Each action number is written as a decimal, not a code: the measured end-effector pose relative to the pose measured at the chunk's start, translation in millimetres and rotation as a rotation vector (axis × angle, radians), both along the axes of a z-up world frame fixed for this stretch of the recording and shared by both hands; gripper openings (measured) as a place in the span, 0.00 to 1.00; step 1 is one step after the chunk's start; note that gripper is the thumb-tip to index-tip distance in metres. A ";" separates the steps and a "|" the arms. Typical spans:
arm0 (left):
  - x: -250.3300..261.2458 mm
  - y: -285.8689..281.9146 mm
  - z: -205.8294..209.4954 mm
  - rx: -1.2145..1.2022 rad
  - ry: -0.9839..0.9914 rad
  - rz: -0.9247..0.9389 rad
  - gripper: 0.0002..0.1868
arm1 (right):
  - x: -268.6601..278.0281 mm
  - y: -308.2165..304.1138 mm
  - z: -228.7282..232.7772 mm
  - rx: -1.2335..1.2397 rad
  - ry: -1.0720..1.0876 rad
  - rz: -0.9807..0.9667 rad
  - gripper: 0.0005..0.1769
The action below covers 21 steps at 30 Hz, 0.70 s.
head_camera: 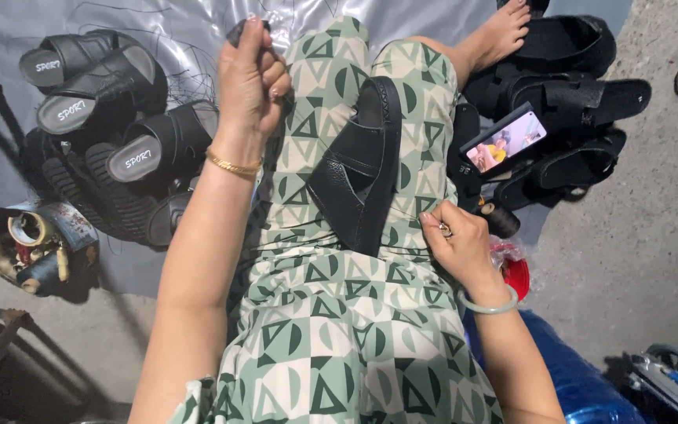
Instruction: Hand-stitching the leather strap of a black sandal using a needle and thread.
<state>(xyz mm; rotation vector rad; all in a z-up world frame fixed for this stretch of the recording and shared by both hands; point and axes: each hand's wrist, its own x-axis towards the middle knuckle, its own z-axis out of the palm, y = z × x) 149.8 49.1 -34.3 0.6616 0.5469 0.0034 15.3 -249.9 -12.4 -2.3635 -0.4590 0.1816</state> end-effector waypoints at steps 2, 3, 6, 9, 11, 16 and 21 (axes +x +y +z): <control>6.5 -1.1 5.9 -0.037 -0.008 0.011 0.11 | 2.8 -6.0 -1.4 0.020 -0.011 -0.012 0.15; 5.2 -1.8 10.3 -0.044 -0.008 -0.014 0.12 | -1.2 -12.7 -2.2 0.112 0.103 -0.096 0.14; 2.6 -2.7 21.0 -0.047 -0.040 -0.079 0.12 | -3.2 -16.1 5.8 0.627 0.344 -0.230 0.15; 2.2 -4.4 30.1 -0.022 -0.102 -0.139 0.12 | -0.7 -14.7 6.8 1.394 0.598 -0.239 0.17; 0.6 -3.1 28.6 -0.002 -0.134 -0.152 0.12 | 2.6 -5.4 17.9 1.733 0.728 -0.187 0.20; 2.5 1.1 13.1 0.245 -0.167 -0.103 0.14 | 1.1 15.4 29.3 1.134 0.659 -0.355 0.22; -27.4 -40.7 127.5 0.860 -0.105 -0.842 0.07 | 11.8 5.0 68.5 0.999 0.411 -0.364 0.17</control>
